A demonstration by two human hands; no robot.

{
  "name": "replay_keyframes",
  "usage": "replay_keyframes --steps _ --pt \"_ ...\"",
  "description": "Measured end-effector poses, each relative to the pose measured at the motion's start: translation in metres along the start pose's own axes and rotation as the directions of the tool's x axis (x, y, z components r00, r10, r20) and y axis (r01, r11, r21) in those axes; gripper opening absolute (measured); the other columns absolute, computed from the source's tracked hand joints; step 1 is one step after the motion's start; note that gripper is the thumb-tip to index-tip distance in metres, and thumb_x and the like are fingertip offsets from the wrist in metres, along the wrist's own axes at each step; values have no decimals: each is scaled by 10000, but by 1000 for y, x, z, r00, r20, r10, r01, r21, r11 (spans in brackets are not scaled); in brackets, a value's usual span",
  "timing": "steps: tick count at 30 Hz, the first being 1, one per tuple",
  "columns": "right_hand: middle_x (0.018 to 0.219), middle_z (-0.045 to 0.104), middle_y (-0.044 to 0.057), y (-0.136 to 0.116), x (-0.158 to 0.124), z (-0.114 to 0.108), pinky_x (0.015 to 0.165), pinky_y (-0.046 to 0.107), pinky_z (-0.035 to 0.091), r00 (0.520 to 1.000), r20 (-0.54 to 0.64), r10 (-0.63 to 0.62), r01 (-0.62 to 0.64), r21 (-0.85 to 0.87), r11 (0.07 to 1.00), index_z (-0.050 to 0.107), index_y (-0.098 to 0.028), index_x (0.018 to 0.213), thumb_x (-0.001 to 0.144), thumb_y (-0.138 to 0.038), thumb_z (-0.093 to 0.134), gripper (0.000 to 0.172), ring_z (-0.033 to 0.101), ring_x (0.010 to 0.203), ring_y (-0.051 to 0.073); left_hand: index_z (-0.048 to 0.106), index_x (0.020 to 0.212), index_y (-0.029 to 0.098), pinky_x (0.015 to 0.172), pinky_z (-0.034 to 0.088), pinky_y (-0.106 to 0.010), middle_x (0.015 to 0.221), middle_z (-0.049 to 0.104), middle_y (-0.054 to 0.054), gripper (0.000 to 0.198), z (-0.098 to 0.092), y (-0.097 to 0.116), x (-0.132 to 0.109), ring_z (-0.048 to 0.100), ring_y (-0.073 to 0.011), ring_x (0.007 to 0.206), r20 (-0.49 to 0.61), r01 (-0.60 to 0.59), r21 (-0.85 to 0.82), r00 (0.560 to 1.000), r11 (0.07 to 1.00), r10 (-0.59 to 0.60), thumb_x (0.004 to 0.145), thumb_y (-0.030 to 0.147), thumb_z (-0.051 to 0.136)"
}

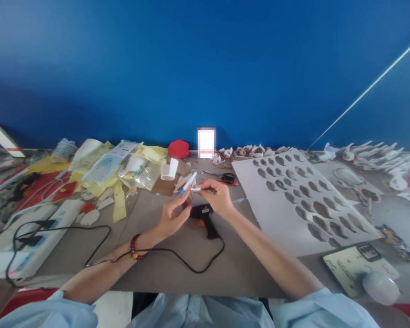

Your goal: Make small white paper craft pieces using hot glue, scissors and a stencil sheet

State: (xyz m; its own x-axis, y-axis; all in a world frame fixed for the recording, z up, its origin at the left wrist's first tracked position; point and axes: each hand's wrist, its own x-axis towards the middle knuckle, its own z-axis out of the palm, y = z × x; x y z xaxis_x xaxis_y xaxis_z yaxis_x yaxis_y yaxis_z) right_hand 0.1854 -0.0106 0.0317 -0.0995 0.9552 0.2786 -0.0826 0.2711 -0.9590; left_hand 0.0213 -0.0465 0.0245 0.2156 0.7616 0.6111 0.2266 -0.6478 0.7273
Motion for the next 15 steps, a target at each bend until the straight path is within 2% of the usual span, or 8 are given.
replay_keyframes --steps 8,15 --pt "798 723 33 2 0 0 848 381 496 1000 -12 9 -9 -16 1000 701 -217 716 677 -300 737 98 655 814 195 526 1291 163 644 483 -251 710 592 -10 485 0 0 0 507 -105 621 10 6 3 1000 1000 -6 806 142 507" --pt "812 696 27 5 2 0 732 315 525 1000 -8 23 -23 53 998 671 -208 723 679 -324 734 139 644 757 166 486 1322 189 634 467 -234 760 588 -10 507 -6 -1 6 506 -101 641 75 31 70 997 997 -36 818 154 530"
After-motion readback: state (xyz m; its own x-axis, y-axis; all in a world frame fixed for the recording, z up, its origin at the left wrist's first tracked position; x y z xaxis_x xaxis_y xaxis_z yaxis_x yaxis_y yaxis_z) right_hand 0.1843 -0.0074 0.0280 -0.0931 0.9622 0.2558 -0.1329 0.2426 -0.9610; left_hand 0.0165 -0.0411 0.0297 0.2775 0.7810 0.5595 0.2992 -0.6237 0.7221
